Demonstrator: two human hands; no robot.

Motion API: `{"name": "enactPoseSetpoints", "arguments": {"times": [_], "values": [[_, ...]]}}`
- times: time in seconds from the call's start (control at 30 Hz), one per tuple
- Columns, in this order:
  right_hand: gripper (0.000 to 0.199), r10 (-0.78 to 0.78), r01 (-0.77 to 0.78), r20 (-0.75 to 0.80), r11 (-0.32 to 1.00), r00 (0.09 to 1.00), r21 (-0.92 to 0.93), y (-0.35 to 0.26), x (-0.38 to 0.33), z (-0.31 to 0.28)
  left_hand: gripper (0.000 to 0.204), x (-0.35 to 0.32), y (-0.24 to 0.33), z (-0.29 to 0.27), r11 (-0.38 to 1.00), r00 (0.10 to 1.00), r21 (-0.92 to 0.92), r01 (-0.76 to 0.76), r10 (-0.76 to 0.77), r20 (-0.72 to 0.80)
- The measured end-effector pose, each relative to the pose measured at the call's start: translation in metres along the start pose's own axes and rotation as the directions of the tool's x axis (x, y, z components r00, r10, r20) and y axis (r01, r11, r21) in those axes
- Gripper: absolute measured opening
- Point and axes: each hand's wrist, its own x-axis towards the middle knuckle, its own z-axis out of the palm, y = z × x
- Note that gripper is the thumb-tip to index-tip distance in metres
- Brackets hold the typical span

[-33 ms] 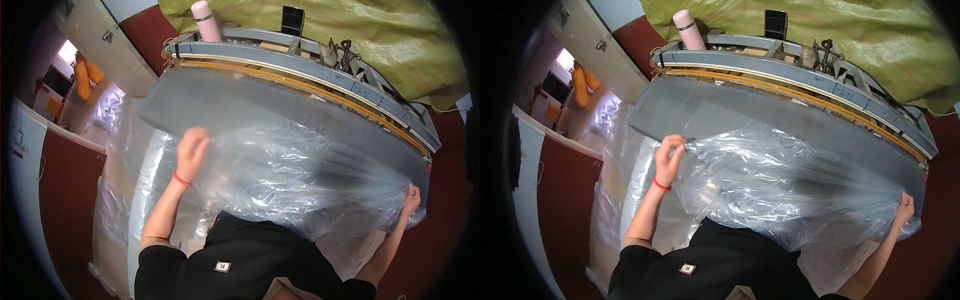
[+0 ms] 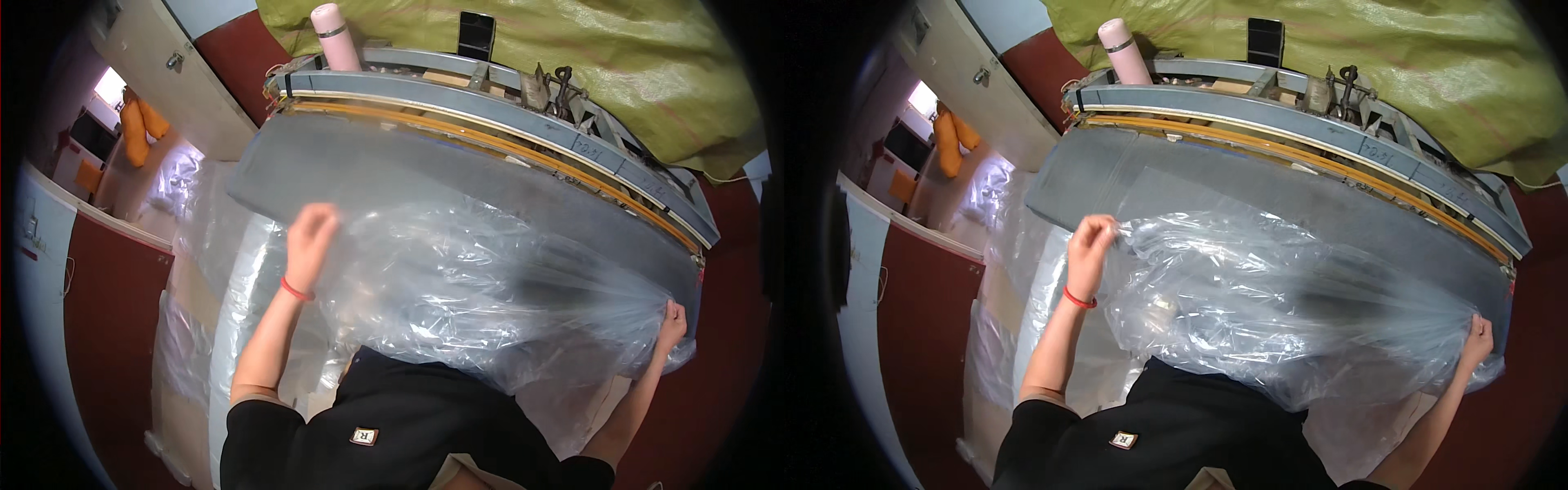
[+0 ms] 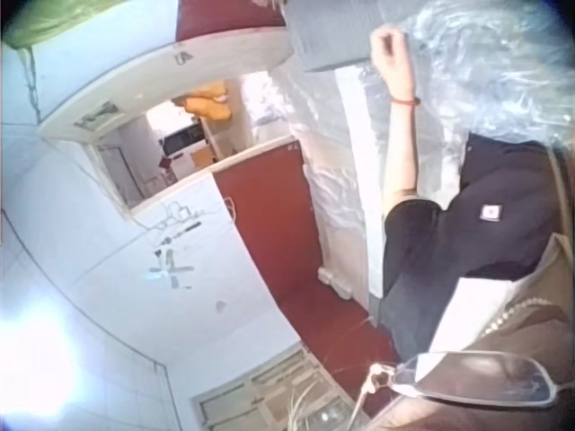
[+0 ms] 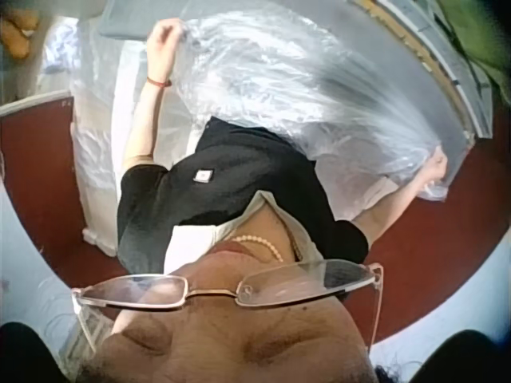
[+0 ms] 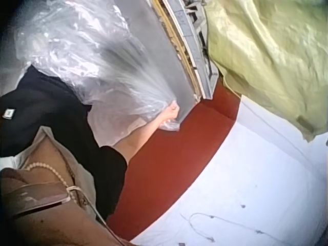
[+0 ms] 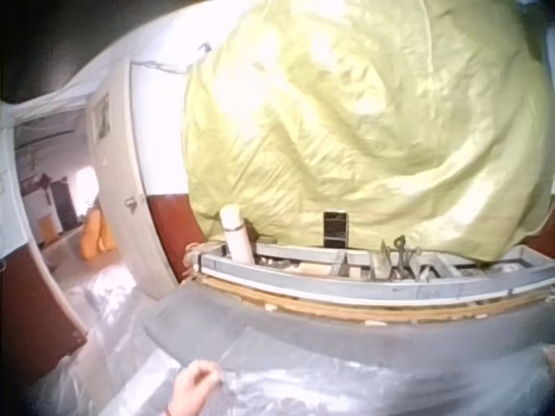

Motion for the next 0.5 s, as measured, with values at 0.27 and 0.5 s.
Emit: {"name": "enactPoseSetpoints", "arguments": {"times": [0.27, 0.5], "values": [[0.023, 0.007, -0.007, 0.000, 1.000, 1.000, 0.007, -0.009, -0.003, -0.002, 0.010, 0.091, -0.063, 0.026, 0.856, 0.996, 0.515, 0.036, -0.071, 0.048], [0.023, 0.043, -0.041, -0.011, 0.990, 0.999, 0.132, 0.007, 0.001, -0.004, 0.011, 0.100, -0.068, 0.050, 0.791, 1.000, 0.612, 0.004, 0.007, -0.016]]}}
